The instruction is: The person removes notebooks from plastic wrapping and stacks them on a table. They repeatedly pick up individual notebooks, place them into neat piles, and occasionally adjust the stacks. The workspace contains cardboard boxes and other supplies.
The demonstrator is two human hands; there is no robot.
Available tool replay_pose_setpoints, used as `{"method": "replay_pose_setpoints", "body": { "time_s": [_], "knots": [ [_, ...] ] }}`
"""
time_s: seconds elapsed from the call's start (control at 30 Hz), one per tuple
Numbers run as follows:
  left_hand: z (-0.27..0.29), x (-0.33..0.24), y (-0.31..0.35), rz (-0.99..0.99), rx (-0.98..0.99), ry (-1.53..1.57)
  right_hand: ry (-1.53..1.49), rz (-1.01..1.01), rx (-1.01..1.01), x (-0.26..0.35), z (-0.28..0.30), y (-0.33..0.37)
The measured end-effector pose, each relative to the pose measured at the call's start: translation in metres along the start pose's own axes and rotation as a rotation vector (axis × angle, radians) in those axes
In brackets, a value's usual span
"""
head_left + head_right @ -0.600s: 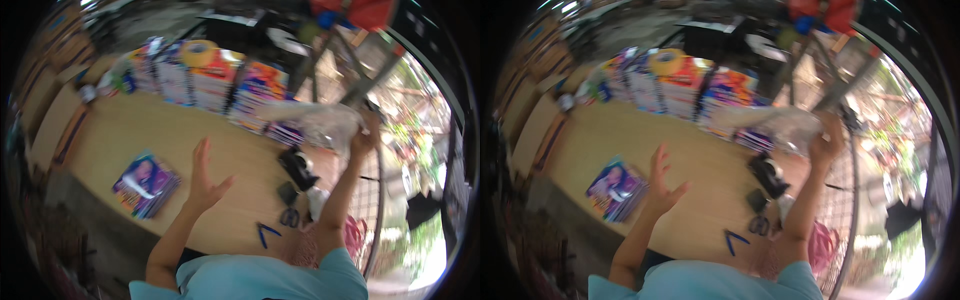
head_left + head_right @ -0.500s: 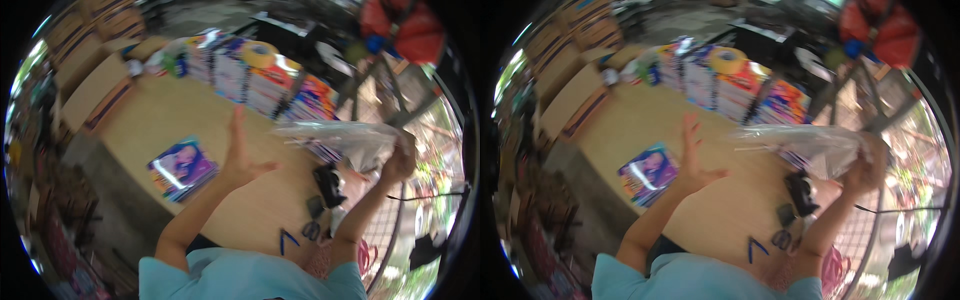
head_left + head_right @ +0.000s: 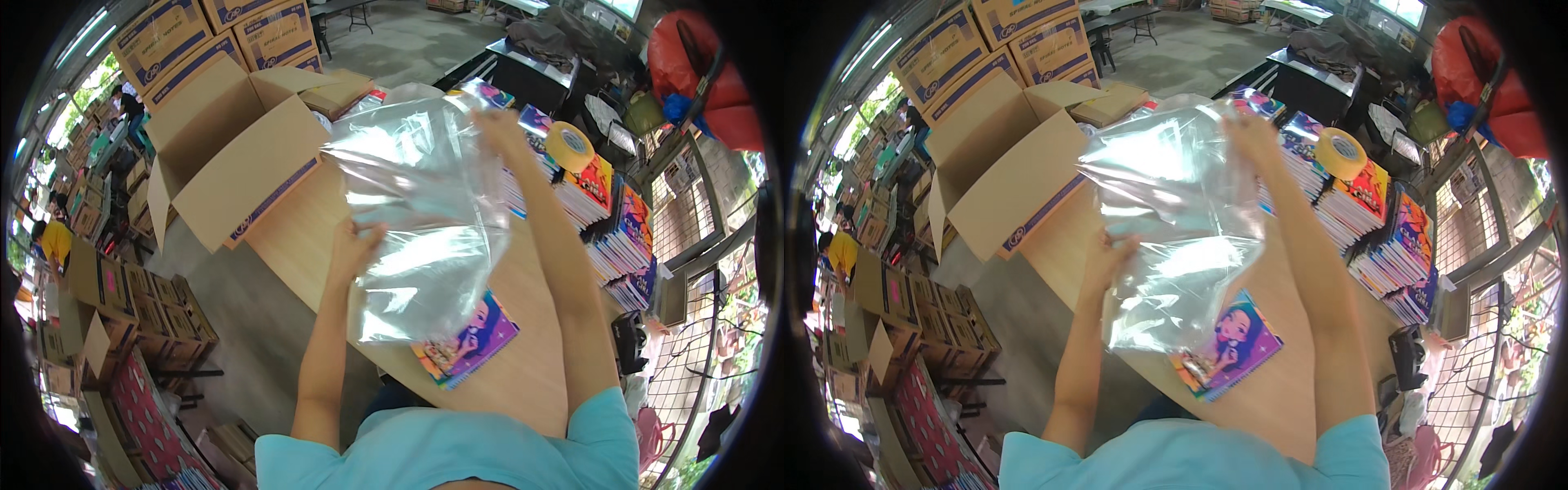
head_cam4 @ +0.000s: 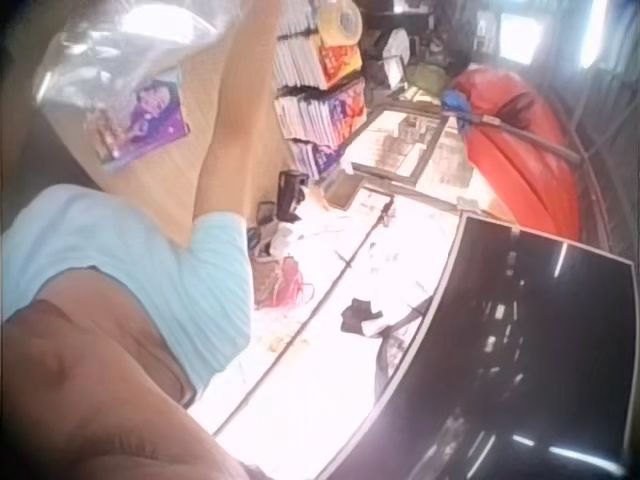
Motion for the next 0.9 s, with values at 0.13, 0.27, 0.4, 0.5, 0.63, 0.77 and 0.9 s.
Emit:
{"method": "replay_pose_setpoints", "body": {
  "time_s": [0.13,0.27,0.4,0.5,0.63,0.77,0.9],
  "knots": [
    [0.147,0.068,-0.076,0.151,-0.075,-0.395,0.027,0.16,0.009,-0.021,-0.107,0.002],
    [0.254,0.157,-0.105,0.252,-0.143,-0.497,0.045,0.075,0.275,-0.016,-0.154,0.065],
    [0.208,0.185,-0.121,0.356,-0.065,-0.193,0.259,-0.276,0.526,-0.124,-0.198,0.113],
    [0.176,0.167,-0.12,0.486,-0.149,-0.172,0.652,-0.386,0.377,-0.189,-0.223,0.128],
    [0.216,0.193,-0.118,0.325,-0.312,-0.053,-0.04,-0.175,1.006,-0.056,-0.352,0.206],
    [0.243,0.219,-0.108,0.399,-0.312,-0.069,-0.121,-0.11,0.926,0.008,-0.319,0.197],
    [0.19,0.14,-0.08,0.007,-0.579,-0.816,0.178,0.016,0.559,-0.032,-0.25,0.174]
  ]
}}
Point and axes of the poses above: each hand's wrist, its own y-axis away from the middle knuckle, its own z-axis out of the back of the hand, x = y × z, the point moved 10 cm from there along -y, towards the middle knuckle, and after that the axes turned 8 degrees about z, right-handed, at the moved point
